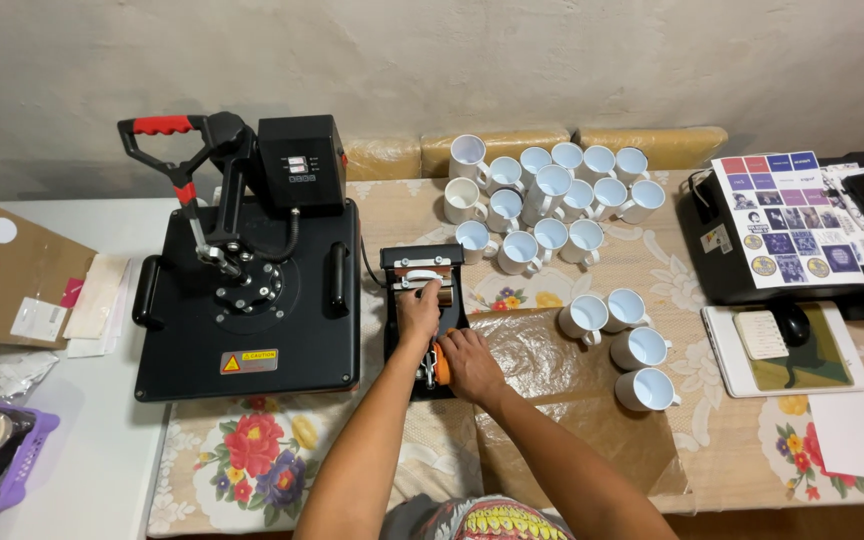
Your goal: Wiping mugs with a cloth and placing them into a heat press for printing
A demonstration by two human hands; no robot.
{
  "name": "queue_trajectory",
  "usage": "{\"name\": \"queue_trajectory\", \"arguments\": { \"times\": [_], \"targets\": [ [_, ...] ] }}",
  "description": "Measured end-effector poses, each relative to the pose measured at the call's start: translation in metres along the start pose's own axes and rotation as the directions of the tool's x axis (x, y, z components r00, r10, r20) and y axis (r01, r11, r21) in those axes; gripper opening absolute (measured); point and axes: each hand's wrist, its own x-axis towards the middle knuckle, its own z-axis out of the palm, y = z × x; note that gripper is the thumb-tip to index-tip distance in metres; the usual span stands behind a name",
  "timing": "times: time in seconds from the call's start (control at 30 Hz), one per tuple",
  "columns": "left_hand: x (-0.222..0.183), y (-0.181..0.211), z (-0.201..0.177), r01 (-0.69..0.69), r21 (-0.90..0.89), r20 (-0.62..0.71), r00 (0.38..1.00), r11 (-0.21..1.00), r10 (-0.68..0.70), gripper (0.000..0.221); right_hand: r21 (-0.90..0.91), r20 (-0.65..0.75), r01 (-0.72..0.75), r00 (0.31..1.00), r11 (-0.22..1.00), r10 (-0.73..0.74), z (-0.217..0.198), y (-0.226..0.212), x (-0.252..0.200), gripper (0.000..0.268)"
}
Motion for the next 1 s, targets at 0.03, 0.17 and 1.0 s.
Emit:
{"name": "queue_trajectory", "arguments": {
  "times": [0.03,0.17,1.0],
  "targets": [
    [-0.003,0.008,-0.001,0.002,-0.019,-0.005,1.0,1.0,-0.002,0.047,0.018,-0.012,0.009,1.0,1.0,-0.009,-0.007,-0.001,0.002,0.088],
    [-0.025,-0.008,-0.014,-0.045,-0.031,0.035,0.998,0.999,0.046,0.052,0.05,-0.044,0.032,0.999,0.998,-0.03,0.031,0.019,0.004,0.085],
    [-0.189,-0.159,-0.141,-0.893,0.448,0.893,0.449,-0.039,-0.041,0.06,0.757,-0.243,-0.121,0.86,0.642,0.448,-0.156,-0.005,-0.035,0.039]
  ]
}}
